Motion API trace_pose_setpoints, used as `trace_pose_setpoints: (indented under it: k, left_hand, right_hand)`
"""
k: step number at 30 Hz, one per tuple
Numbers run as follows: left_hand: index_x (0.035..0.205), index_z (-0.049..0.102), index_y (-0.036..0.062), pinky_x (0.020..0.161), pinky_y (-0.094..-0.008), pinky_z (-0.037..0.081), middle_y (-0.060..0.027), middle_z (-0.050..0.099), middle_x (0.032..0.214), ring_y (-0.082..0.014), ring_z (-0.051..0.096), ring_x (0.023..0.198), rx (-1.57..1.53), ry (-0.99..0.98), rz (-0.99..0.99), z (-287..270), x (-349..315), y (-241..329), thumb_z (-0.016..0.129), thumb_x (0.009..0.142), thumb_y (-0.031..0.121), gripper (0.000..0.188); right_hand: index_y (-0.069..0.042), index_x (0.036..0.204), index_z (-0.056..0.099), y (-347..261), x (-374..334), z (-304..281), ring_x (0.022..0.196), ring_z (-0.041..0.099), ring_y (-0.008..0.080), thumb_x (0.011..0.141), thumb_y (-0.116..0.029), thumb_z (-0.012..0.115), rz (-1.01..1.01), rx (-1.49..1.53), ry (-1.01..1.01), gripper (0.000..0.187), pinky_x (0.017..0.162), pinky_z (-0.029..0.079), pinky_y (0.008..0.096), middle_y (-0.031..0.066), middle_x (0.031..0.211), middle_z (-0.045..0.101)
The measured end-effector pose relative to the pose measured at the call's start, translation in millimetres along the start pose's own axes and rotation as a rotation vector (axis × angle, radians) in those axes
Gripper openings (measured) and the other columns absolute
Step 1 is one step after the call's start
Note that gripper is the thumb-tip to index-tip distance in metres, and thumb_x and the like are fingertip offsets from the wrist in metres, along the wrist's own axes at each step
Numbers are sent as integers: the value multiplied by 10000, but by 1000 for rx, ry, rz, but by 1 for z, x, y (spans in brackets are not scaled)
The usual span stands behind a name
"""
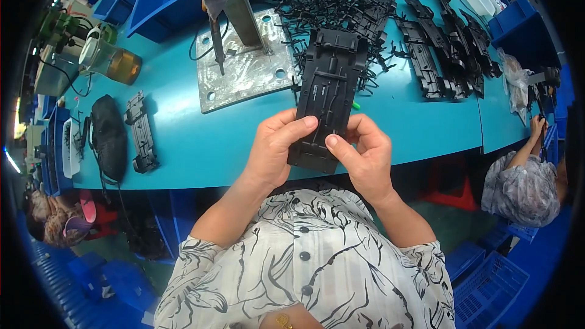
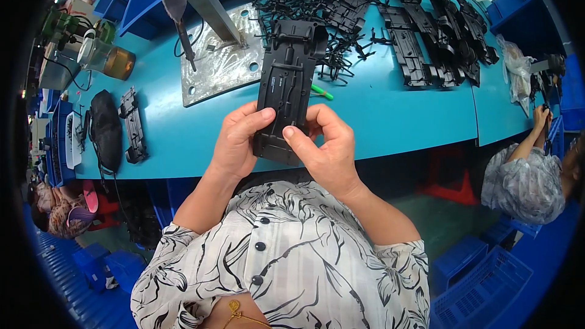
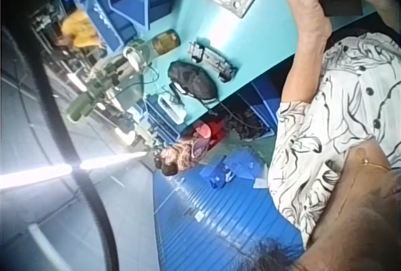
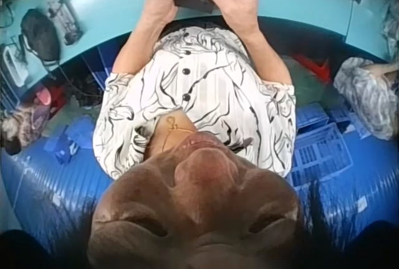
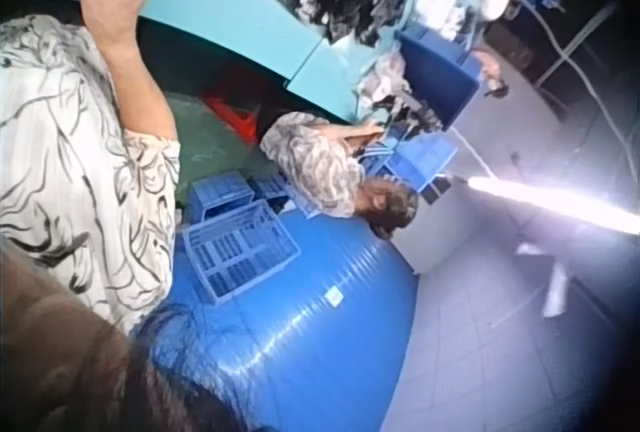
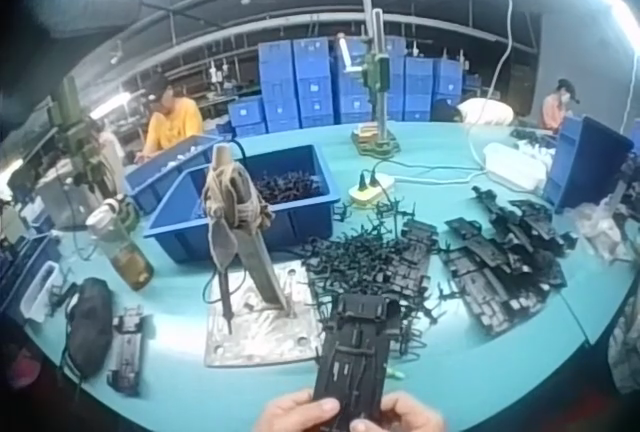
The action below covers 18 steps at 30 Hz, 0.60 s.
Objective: Assembling plastic components onto a toy truck chassis at a factory workbench.
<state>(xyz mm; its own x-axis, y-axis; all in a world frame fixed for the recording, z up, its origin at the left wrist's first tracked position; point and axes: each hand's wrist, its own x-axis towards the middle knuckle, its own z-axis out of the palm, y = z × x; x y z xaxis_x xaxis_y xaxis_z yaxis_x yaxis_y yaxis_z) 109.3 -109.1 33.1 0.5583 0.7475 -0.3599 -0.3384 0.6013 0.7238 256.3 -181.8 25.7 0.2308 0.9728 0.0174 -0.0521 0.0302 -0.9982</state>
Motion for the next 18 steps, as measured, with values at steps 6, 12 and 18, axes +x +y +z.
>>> trace_pose_setpoints:
  k: [6,12,18]
  left_hand:
    - [975,637,1,669,-237,498,-46,651,879,-92,605,734,50,40,-27,1,1,2,625,842,135,189]
    - [958,637,-6,650,-229,498,-44,650,865,-87,600,712,61,61,-21,2,2,1,638,831,138,192]
    - [969,635,-12,641,-225,499,-49,652,868,-86,600,716,38,69,45,1,1,-9,610,865,137,184]
  right_hand:
    - [-12,898,563,-6,0,1,761,523,62,813,-23,646,10,-15,-21,119,704,426,222,3,843,592]
    - [-11,895,562,0,-1,1,768,532,69,818,-29,640,4,-5,-39,111,712,431,227,13,856,594]
    - [1,938,549,2,-1,0,775,540,72,832,-28,623,59,61,-21,133,715,442,225,24,868,596]
